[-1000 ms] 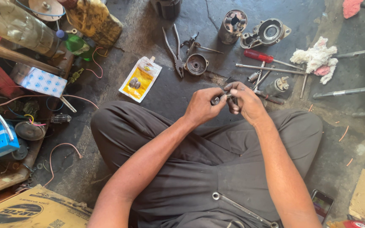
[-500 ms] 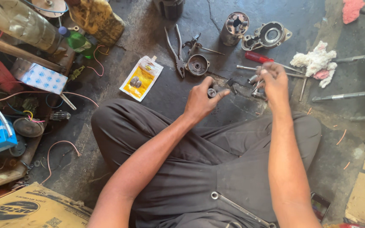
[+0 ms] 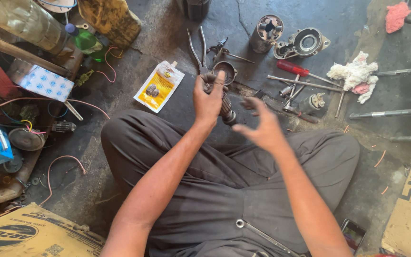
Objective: The person sits on the workshop floor and disassembles an electric motor, separating the armature from its housing. They wipe the armature and housing with a cloth, pour liquid from a bottle into a metal tray, and scrub the motor housing in the tray with a brush.
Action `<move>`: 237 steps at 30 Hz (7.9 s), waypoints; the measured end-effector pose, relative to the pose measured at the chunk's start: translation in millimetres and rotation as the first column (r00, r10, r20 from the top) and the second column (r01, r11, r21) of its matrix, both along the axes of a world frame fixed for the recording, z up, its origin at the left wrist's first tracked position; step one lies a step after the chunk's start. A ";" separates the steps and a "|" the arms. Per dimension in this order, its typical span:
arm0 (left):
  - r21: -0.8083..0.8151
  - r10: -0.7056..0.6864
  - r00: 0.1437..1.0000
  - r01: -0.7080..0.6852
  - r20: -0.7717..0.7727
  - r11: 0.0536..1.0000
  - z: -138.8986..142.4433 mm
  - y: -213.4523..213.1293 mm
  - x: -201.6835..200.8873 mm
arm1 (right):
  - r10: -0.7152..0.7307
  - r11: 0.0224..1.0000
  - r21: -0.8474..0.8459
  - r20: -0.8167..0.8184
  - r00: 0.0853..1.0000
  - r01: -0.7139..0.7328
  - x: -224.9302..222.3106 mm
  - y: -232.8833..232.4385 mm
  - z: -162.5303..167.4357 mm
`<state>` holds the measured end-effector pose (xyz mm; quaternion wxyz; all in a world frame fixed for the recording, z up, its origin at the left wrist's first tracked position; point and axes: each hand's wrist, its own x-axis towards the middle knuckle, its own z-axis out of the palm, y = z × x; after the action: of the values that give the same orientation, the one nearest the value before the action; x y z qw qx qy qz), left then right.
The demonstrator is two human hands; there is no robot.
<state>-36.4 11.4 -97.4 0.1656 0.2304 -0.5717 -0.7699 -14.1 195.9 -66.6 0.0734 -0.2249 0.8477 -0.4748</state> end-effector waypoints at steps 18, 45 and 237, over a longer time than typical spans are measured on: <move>0.242 -0.188 0.972 0.150 0.143 0.959 -20.0 4.3 -11.7 | -0.029 0.996 -0.088 -0.040 0.999 0.025 -14.4 -17.1 -50.4; -0.814 -0.138 0.803 0.579 0.579 -0.049 -10.6 -3.3 -16.0 | -0.403 0.742 0.259 -0.565 0.720 0.618 -86.2 65.8 -28.2; -0.870 0.252 0.843 0.409 0.476 0.274 9.7 -60.6 -110.1 | -0.627 0.732 0.254 -0.112 0.771 0.633 -116.1 100.3 -32.0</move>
<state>-146.5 -49.3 -87.7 0.0644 0.2553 -0.9481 -0.1785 -130.2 296.1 -98.5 -0.0688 0.0836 0.9320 -0.3459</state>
